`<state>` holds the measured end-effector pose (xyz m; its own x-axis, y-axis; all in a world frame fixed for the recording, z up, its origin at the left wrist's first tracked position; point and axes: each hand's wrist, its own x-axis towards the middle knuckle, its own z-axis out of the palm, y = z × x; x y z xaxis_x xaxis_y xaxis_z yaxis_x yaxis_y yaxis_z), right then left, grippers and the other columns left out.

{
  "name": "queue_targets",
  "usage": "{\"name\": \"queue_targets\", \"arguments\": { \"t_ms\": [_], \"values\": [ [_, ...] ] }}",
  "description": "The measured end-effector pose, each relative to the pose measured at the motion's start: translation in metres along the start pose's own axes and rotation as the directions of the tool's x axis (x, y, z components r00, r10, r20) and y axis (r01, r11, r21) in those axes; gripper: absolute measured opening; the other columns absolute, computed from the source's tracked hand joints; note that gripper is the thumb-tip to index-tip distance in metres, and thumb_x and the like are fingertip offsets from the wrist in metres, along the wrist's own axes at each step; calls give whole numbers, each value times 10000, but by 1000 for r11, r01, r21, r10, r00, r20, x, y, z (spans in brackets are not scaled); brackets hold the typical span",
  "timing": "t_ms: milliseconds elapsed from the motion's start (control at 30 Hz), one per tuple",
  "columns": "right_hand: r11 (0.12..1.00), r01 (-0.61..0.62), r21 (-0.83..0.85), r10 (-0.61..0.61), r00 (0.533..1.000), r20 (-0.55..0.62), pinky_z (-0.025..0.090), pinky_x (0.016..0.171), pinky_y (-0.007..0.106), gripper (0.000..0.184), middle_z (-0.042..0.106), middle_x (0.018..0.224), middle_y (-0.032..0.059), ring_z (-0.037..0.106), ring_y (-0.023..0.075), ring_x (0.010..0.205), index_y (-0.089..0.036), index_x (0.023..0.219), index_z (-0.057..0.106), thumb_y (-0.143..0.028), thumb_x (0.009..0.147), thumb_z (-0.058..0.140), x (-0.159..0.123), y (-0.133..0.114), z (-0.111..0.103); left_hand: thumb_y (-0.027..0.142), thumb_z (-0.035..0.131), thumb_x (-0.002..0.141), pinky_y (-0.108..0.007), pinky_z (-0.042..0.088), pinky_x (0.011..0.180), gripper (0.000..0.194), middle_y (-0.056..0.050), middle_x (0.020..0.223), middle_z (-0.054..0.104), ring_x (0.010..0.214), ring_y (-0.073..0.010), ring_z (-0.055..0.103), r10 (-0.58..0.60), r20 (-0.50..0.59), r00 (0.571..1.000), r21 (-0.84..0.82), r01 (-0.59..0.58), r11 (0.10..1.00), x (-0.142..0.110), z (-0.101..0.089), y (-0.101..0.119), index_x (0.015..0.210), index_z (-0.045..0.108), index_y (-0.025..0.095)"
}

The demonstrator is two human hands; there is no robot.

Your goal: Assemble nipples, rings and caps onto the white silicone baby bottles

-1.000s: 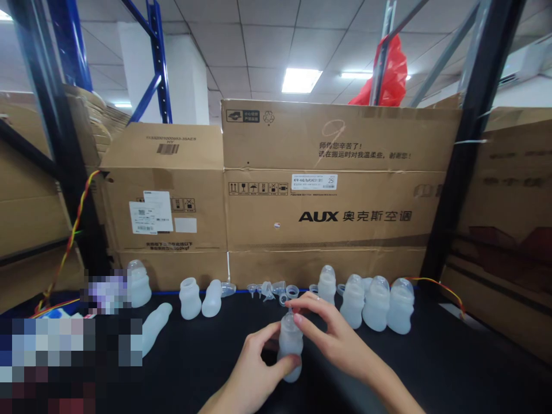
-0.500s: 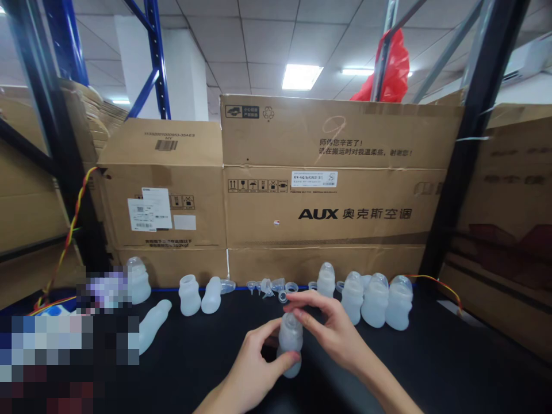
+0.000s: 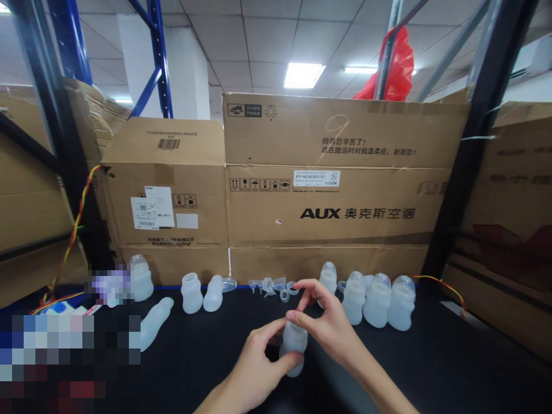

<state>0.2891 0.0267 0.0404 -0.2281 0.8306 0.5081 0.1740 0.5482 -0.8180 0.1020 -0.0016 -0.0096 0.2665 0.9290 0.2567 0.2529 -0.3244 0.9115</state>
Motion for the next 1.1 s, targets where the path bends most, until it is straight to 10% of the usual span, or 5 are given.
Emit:
{"name": "queue_targets", "arguments": {
  "t_ms": [167,467,733,933,1100],
  "values": [
    [997,19,68,-33,977,211,351,1122,467,656,685,1189,53,584,255,1194,-305,1495,490,-486,922,753,2,-3,-12,224,782,809,-287,527,940,437,50,1078,802,989,-193,728,8,4,1000,-7,-8,1000,-1,-1,2,1228,729,333],
    [1000,4,10,-6,973,233,396,1043,471,620,727,1212,47,624,272,1158,-344,1522,483,-455,956,710,1,-5,-21,231,784,804,-308,531,967,436,26,1139,797,1013,-208,723,14,-12,1000,9,-14,1000,0,-3,1,1228,734,318],
    [986,18,-165,-8,998,65,390,889,419,480,661,945,3,561,232,923,-297,1368,531,-417,941,717,-3,-4,-1,197,747,793,-305,550,912,478,9,1071,808,961,-210,737,64,1,998,33,-64,997,3,-2,-8,1259,723,302],
    [986,109,-128,-80,973,215,332,1130,468,421,480,1357,77,441,277,1303,-323,1355,592,-498,979,662,-9,1,-9,225,766,784,-291,559,903,451,-8,1099,805,958,-207,740,71,5,997,5,-71,997,3,-1,-5,1231,729,273],
    [991,50,-127,-28,984,174,315,1140,525,247,522,1264,81,474,310,1267,-300,971,793,-534,927,729,-5,6,-8,187,743,783,-277,555,876,418,31,1002,809,910,-194,734,89,-1,996,43,-88,995,1,-3,-1,1186,745,296]
  ]
}}
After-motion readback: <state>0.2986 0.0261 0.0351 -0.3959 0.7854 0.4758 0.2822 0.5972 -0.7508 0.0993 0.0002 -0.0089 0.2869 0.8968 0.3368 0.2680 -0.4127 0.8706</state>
